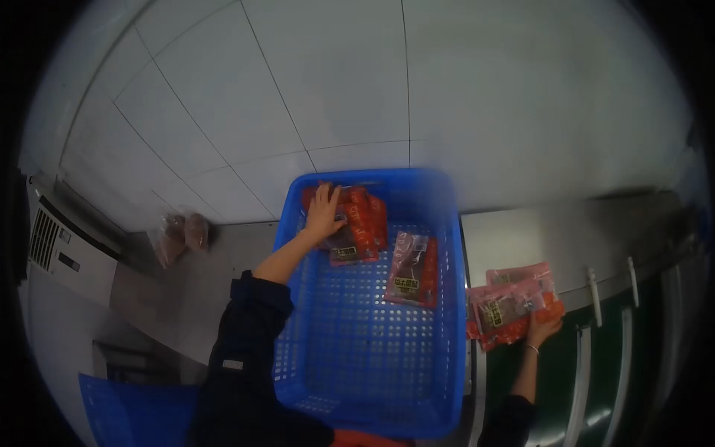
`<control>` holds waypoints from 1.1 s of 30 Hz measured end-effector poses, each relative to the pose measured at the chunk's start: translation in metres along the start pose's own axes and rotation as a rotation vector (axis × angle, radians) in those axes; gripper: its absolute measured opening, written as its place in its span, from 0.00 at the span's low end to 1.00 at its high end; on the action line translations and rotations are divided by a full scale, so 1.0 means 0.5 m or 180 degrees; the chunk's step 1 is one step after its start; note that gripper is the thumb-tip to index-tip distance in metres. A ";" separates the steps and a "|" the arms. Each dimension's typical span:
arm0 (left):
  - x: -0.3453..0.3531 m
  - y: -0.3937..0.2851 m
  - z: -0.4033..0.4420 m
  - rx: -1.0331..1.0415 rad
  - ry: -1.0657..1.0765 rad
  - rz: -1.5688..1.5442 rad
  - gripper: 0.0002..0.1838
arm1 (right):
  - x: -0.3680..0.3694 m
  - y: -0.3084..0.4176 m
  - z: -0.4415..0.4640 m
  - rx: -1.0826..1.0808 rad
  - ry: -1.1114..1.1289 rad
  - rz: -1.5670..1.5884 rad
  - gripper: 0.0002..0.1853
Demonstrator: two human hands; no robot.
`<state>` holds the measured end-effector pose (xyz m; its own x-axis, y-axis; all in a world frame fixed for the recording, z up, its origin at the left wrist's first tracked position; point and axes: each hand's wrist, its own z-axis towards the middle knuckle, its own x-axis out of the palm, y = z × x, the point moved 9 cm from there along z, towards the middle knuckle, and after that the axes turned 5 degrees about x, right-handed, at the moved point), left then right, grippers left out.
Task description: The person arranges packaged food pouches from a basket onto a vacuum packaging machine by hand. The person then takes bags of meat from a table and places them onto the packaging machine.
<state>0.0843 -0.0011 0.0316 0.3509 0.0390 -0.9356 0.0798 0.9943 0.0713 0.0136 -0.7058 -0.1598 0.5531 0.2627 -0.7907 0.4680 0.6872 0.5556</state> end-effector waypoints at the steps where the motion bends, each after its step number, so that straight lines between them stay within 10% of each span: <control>1: -0.005 0.001 -0.017 -0.0099 0.0012 -0.0294 0.45 | 0.002 -0.028 -0.012 0.0254 0.0410 0.0693 0.51; 8: 0.060 0.008 0.063 0.0417 0.0274 -0.0210 0.10 | 0.097 -0.024 -0.007 0.1324 0.1123 0.2762 0.38; 13: -0.024 0.003 -0.027 0.0498 0.0198 -0.0544 0.09 | 0.091 0.014 -0.040 0.1223 0.1397 0.3030 0.26; 17: -0.262 -0.059 -0.064 0.0933 -0.0467 -0.0839 0.06 | 0.077 0.006 -0.085 0.2047 0.1586 0.3675 0.21; 23: -0.664 -0.267 -0.079 0.1542 -0.0976 -0.0934 0.08 | 0.077 -0.041 -0.055 0.0708 0.1348 0.1757 0.24; 29: -0.928 -0.647 -0.218 0.2653 -0.0821 -0.1375 0.07 | -0.583 0.139 -0.205 -0.0266 0.1919 0.3635 0.42; 33: -0.919 -0.977 -0.393 0.3532 0.0095 -0.1883 0.09 | -1.017 0.120 -0.411 -0.2267 0.1244 0.2221 0.55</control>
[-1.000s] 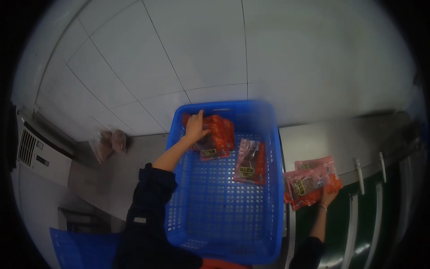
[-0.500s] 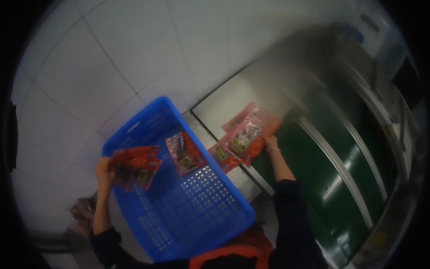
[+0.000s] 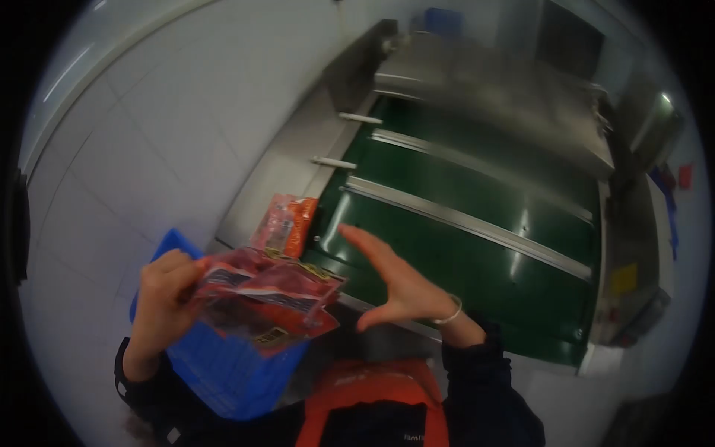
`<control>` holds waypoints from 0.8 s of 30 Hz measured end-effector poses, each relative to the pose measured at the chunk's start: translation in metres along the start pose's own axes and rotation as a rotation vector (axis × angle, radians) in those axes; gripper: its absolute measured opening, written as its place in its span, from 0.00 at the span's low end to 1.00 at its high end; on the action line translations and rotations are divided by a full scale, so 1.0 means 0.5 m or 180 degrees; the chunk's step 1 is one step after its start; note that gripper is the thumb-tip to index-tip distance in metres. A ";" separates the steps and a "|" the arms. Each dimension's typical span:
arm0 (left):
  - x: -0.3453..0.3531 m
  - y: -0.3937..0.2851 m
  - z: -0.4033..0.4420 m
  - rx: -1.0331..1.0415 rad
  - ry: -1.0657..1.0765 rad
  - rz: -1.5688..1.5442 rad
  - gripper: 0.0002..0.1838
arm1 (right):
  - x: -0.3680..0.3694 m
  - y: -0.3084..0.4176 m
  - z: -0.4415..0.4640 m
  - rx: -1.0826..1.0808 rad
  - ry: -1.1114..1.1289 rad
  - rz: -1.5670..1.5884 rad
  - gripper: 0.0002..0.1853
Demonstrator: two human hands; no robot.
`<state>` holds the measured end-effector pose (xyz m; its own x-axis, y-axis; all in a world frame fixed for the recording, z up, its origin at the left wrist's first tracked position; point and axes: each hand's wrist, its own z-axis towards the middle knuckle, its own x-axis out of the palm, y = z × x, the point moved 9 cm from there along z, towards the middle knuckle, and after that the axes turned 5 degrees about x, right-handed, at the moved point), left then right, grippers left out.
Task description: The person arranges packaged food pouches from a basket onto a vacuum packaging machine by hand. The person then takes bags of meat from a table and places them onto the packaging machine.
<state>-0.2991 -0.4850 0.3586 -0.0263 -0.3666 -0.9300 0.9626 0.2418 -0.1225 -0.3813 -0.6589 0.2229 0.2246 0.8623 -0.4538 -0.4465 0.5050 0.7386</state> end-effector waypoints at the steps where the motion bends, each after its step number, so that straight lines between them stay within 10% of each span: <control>1: 0.023 -0.018 0.036 0.0157 0.0237 -0.0478 0.10 | -0.018 0.060 -0.009 0.0139 0.0083 -0.0376 0.56; 9: 0.661 -0.394 0.288 0.0877 0.2225 -0.1516 0.11 | -0.221 -0.235 -0.570 0.2504 -0.1495 0.0661 0.24; 14: 1.033 -0.579 0.419 0.1110 0.2384 -0.1558 0.13 | -0.366 -0.443 -0.840 0.2722 -0.2701 0.1098 0.29; 17: 1.085 -0.635 0.454 0.1787 0.0979 -0.1613 0.22 | -0.403 -0.512 -0.933 0.3422 -0.2808 0.0725 0.31; 21: 0.989 -0.510 0.437 0.0533 -0.0564 -0.1948 0.30 | -0.443 -0.464 -0.957 0.3095 -0.3241 -0.1549 0.28; 24: 1.161 -0.444 0.311 -0.1173 0.0909 -0.3242 0.24 | -0.482 -0.368 -0.956 0.3277 -0.4149 -0.2026 0.17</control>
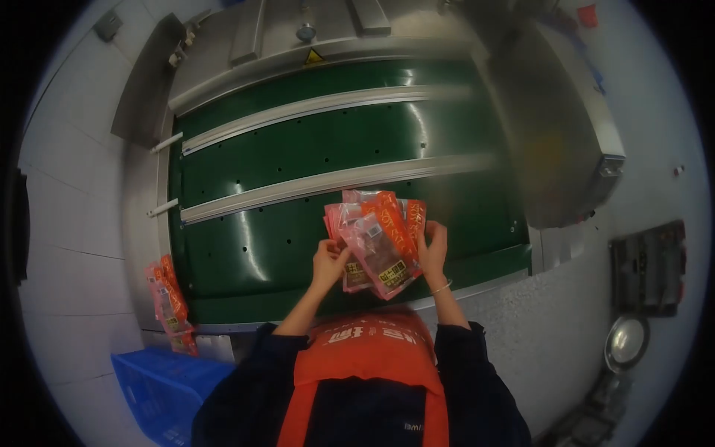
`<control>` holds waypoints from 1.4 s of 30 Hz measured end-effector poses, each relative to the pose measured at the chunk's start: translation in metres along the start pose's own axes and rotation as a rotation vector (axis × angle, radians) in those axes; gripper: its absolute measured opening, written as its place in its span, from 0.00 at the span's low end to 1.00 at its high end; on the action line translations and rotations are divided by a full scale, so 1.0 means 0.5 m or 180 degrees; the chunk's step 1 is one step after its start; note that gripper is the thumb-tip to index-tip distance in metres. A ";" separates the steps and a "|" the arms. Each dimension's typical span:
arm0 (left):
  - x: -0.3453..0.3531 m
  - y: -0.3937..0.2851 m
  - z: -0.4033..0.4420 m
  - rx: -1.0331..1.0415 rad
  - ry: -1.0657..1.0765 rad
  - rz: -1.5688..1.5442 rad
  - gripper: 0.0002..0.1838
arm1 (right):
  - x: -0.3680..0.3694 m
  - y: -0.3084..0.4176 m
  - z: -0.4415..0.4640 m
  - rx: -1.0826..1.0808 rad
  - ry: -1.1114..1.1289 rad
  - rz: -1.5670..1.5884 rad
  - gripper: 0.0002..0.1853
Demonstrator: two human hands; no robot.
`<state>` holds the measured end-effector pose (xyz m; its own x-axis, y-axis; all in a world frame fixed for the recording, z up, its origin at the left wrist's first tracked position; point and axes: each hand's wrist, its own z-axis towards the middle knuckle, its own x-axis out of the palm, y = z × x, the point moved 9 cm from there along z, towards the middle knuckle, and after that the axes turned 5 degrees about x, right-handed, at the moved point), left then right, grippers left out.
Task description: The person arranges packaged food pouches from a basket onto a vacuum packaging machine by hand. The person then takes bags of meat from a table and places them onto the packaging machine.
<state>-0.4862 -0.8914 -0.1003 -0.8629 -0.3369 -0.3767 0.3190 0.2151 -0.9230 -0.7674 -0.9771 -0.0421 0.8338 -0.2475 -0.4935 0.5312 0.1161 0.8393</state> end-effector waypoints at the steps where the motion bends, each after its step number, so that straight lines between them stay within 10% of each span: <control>1: 0.021 0.006 -0.017 0.0006 -0.0016 -0.0091 0.25 | 0.022 -0.005 -0.004 0.0041 0.0022 -0.0006 0.17; 3: 0.033 0.002 -0.024 0.0107 -0.0165 -0.0092 0.20 | 0.119 -0.048 -0.020 0.0398 0.1070 0.0203 0.15; 11: 0.108 -0.058 -0.003 0.0422 0.0045 -0.0681 0.10 | 0.151 -0.080 0.046 -0.0156 0.1158 -0.0131 0.17; 14: 0.171 -0.124 0.041 -0.0203 0.0037 -0.2886 0.12 | 0.112 -0.086 0.106 0.0786 0.1579 0.1749 0.14; 17: 0.230 -0.273 0.102 0.0072 0.0381 -0.2617 0.18 | 0.033 -0.028 0.184 0.1460 0.1929 0.2868 0.09; 29: 0.502 -0.349 0.223 -0.0485 0.0643 -0.2046 0.11 | -0.154 -0.117 0.460 0.1077 0.1349 0.2004 0.09; 31: 0.523 -0.354 0.233 -0.0564 0.0717 -0.2212 0.10 | -0.270 0.003 0.529 -0.1075 0.0116 0.0611 0.14; 32: 0.533 -0.368 0.233 -0.0647 0.0887 -0.2310 0.11 | -0.286 0.021 0.558 -0.1052 0.0104 0.0574 0.14; 34: 0.548 -0.383 0.236 -0.0742 0.1087 -0.2420 0.11 | -0.226 0.105 0.545 -0.2402 0.1433 -0.0235 0.17; 42: 0.507 -0.393 0.261 -0.0405 0.0884 -0.2317 0.09 | -0.114 0.063 0.582 -0.1359 0.2677 -0.0181 0.12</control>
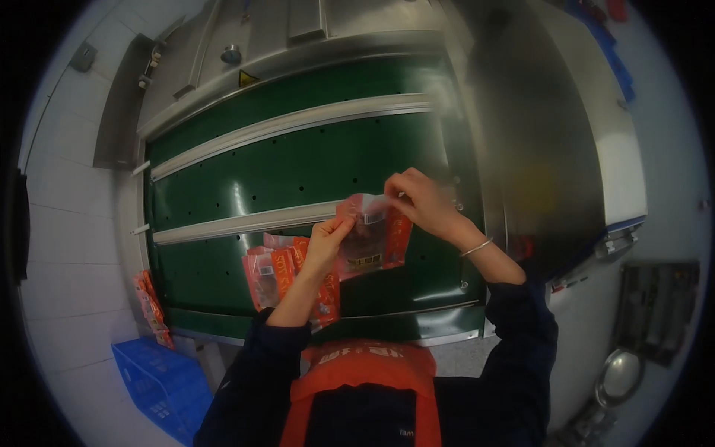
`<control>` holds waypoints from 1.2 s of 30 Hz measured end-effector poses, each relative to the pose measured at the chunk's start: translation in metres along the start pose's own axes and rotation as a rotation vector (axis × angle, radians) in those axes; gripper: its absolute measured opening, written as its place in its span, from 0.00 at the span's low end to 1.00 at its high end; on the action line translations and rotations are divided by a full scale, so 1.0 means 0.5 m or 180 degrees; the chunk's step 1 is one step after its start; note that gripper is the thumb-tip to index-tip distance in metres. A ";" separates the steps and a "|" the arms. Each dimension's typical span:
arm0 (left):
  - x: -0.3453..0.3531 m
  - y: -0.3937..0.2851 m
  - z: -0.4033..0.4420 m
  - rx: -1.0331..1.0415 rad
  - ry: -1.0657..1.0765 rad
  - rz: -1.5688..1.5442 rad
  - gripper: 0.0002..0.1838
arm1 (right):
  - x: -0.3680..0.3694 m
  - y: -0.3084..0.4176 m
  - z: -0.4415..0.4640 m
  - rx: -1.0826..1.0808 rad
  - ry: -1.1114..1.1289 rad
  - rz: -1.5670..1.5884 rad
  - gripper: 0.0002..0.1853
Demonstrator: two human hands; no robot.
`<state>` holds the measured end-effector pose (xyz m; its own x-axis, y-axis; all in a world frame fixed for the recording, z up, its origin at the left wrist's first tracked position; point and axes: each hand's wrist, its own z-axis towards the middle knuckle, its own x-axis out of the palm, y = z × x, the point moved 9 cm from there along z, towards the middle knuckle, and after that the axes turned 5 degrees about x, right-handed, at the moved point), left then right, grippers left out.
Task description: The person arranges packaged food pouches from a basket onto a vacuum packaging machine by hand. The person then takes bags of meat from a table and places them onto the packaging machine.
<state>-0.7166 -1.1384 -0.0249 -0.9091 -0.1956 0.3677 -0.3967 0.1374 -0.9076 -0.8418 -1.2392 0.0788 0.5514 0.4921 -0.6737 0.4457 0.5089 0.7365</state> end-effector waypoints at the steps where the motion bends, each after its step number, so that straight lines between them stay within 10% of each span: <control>1: -0.005 0.006 -0.003 -0.0006 -0.0026 -0.0037 0.09 | 0.013 0.011 0.002 -0.0178 0.0131 -0.0148 0.12; 7: -0.027 -0.005 -0.007 -0.0296 -0.0478 -0.0367 0.07 | 0.015 0.108 0.000 -0.1357 -0.0600 -0.1017 0.13; 11: -0.027 -0.024 -0.016 -0.0178 -0.0614 -0.0213 0.07 | 0.041 0.132 -0.004 -0.1330 -0.0232 -0.1044 0.13; 13: -0.023 -0.030 -0.015 -0.0104 -0.0588 -0.0030 0.08 | 0.042 0.058 0.016 -0.0078 -0.0030 -0.0122 0.11; 23: 0.005 -0.041 0.012 0.0269 0.0152 0.0447 0.19 | 0.050 0.125 0.000 -0.1125 0.0078 -0.1128 0.06; 36: 0.032 -0.058 0.009 -0.0043 0.0749 0.0291 0.19 | 0.125 0.057 -0.002 -0.0443 0.2267 -0.1383 0.16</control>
<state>-0.7190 -1.1501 0.0066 -0.9452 0.0494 0.3226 -0.3116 0.1573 -0.9371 -0.7954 -1.1931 0.0578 -0.2459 0.5365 -0.8073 0.3988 0.8151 0.4202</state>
